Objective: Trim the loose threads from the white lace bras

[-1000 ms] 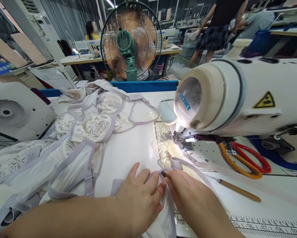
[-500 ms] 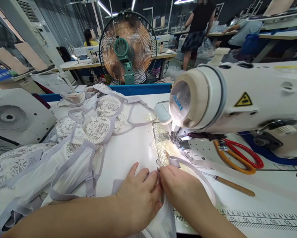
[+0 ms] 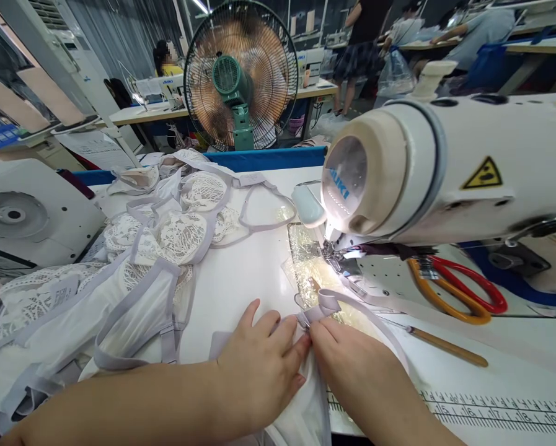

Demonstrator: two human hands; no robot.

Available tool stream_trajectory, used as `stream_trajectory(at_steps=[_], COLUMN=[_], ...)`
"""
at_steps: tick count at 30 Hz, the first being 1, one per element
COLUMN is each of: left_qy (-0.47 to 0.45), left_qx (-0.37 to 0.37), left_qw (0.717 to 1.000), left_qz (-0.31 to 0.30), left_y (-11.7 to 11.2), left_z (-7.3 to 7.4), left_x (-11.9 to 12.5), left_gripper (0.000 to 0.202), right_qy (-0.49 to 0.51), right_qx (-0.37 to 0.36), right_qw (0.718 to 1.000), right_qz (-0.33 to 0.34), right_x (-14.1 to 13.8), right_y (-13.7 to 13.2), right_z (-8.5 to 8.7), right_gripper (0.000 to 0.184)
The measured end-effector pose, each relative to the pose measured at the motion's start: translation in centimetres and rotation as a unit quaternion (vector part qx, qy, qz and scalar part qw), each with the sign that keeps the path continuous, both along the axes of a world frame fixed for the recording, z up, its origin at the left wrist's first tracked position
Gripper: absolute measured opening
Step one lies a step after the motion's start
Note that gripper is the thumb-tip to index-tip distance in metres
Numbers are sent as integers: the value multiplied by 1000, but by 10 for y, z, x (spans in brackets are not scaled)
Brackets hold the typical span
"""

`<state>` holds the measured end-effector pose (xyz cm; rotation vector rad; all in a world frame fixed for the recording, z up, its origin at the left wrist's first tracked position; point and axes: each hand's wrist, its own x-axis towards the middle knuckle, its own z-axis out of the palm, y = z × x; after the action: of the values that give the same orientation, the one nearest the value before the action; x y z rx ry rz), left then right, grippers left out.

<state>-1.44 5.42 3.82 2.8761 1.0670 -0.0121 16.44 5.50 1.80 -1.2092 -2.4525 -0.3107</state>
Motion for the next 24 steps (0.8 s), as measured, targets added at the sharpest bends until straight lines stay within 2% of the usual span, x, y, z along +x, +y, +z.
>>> stream_trajectory(at_steps=[10, 18, 24], left_qy=[-8, -4, -4], left_qx=[3, -30, -39], left_qw=[1000, 1000, 999], left_qz=[-3, 7, 8], left_y=[1, 1, 0], left_z=[-1, 2, 1], left_x=[-1, 1, 1], left_gripper=[44, 45, 46], right_qy=[22, -15, -20], right_qx=[-18, 28, -10], right_qw=[1000, 999, 1000], right_qz=[-10, 12, -2], right_x=[-7, -6, 1], right_y=[6, 2, -4], right_z=[0, 0, -2], right_gripper=[28, 28, 29])
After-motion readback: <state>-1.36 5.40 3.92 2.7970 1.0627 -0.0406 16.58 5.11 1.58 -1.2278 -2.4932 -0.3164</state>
